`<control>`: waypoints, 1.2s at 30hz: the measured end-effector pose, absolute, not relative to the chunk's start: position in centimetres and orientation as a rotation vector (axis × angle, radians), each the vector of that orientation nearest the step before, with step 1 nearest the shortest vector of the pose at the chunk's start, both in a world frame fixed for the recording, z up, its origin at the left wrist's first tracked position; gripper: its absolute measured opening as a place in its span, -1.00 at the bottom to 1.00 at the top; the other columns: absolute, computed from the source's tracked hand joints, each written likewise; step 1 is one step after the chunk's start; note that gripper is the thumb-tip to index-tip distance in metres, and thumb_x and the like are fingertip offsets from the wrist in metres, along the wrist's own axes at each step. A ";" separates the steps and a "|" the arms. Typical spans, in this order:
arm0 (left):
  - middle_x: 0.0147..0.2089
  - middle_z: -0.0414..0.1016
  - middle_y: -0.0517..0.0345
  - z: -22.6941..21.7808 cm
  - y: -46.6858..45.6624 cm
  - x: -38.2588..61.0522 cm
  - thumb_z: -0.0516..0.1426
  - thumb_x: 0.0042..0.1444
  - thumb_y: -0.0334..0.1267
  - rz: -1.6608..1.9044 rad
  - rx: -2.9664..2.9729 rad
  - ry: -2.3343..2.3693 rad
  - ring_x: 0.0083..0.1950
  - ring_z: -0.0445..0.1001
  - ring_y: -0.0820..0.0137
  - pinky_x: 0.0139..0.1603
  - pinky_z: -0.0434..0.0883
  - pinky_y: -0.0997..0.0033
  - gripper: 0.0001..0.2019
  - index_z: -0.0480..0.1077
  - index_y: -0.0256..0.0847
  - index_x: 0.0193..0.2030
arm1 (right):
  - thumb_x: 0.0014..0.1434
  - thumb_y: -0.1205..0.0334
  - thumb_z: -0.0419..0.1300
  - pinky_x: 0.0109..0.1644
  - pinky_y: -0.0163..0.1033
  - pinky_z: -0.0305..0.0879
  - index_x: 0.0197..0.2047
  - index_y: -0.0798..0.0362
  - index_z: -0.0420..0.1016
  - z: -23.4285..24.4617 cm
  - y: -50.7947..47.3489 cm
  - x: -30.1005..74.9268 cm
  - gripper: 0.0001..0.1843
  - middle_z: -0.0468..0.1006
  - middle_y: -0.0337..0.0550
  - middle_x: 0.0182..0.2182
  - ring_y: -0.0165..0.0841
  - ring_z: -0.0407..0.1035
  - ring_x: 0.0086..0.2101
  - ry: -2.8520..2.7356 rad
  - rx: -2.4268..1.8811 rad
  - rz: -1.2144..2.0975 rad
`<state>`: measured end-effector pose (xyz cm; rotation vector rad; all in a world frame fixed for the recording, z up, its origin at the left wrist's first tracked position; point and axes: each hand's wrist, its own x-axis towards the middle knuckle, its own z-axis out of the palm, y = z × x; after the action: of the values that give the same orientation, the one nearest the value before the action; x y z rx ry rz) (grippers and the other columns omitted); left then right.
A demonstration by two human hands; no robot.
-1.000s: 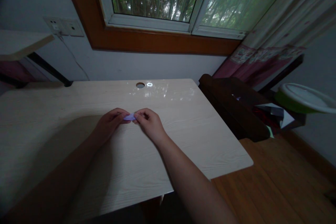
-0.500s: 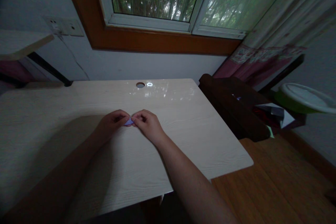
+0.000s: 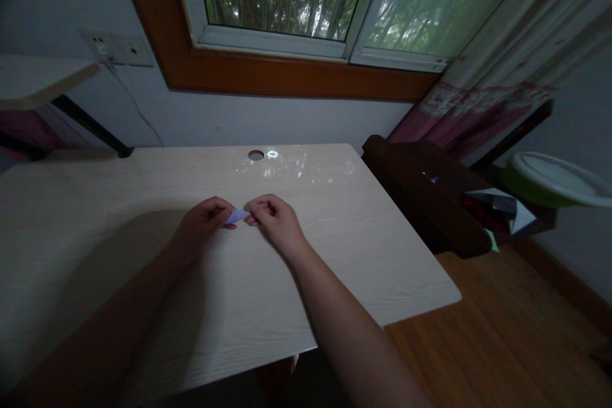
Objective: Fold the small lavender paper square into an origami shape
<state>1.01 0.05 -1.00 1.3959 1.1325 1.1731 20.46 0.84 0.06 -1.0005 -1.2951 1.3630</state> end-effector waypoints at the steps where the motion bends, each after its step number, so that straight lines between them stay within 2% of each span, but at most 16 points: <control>1: -0.36 0.50 0.17 -1.1 0.1 1.0 0.23 0.11 -0.12 1.178 1.397 1.133 -0.33 0.56 0.37 -0.24 0.64 0.29 -0.80 0.48 -0.23 -0.34 | 0.12 0.07 0.32 -0.24 -0.25 0.43 -0.28 0.07 0.52 0.0 0.8 20.4 -0.76 0.59 -0.18 -0.49 -0.39 0.48 -0.44 -1.303 -0.995 1.369; 8: -0.38 0.55 0.16 -1.0 0.1 1.0 0.25 0.09 -0.09 1.129 1.392 1.132 -0.34 0.58 0.35 -0.23 0.61 0.30 -0.78 0.49 -0.22 -0.33 | 0.06 0.07 0.38 -0.17 -0.23 0.46 -0.15 0.03 0.57 -0.8 0.6 20.0 -0.69 0.64 -0.17 -0.35 -0.38 0.53 -0.35 -1.405 -0.944 1.457; 12: -0.37 0.52 0.17 -0.5 -0.1 1.1 0.24 0.11 -0.06 1.117 1.321 1.089 -0.31 0.55 0.37 -0.19 0.61 0.30 -0.75 0.48 -0.24 -0.34 | 0.06 0.11 0.37 -0.20 -0.24 0.45 -0.23 0.04 0.56 -0.7 0.6 19.9 -0.76 0.62 -0.19 -0.41 -0.38 0.53 -0.38 -1.342 -0.948 1.463; 19: -0.22 0.56 0.06 0.1 -0.5 1.2 0.21 0.17 -0.05 1.173 1.232 0.995 -0.16 0.59 0.30 -0.15 0.62 0.25 -0.73 0.48 -0.26 -0.27 | 0.05 0.13 0.36 -0.21 -0.22 0.45 -0.27 0.05 0.53 -0.5 0.9 20.0 -0.79 0.62 -0.19 -0.44 -0.37 0.51 -0.42 -1.243 -0.963 1.400; 24: -0.25 0.61 0.08 -0.2 -0.4 1.1 0.29 0.09 -0.04 1.143 1.218 0.973 -0.21 0.63 0.29 -0.04 0.60 0.20 -0.71 0.48 -0.24 -0.26 | 0.04 0.14 0.36 -0.19 -0.19 0.48 -0.30 0.03 0.50 -0.3 0.8 19.9 -0.80 0.62 -0.20 -0.43 -0.34 0.54 -0.38 -1.227 -0.966 1.388; 28: -0.24 0.64 0.05 -0.3 -0.4 1.1 0.28 0.10 -0.03 1.142 1.212 1.006 -0.20 0.64 0.29 0.04 0.57 0.16 -0.71 0.51 -0.25 -0.25 | 0.03 0.12 0.38 -0.15 -0.16 0.50 -0.30 0.02 0.49 -0.2 0.7 19.9 -0.78 0.63 -0.19 -0.41 -0.32 0.55 -0.37 -1.227 -0.949 1.416; 36: -0.32 0.62 0.07 0.0 -0.4 1.1 0.26 0.11 -0.04 1.157 1.262 1.073 -0.30 0.62 0.32 -0.10 0.60 0.20 -0.72 0.50 -0.25 -0.33 | 0.05 0.12 0.39 -0.12 -0.18 0.48 -0.29 0.05 0.48 -0.4 0.7 19.9 -0.76 0.63 -0.18 -0.41 -0.35 0.56 -0.35 -1.204 -0.924 1.492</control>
<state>1.13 -0.36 -0.03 1.2623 1.0729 1.1566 19.89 0.72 -0.38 -0.9236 -1.2037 1.4916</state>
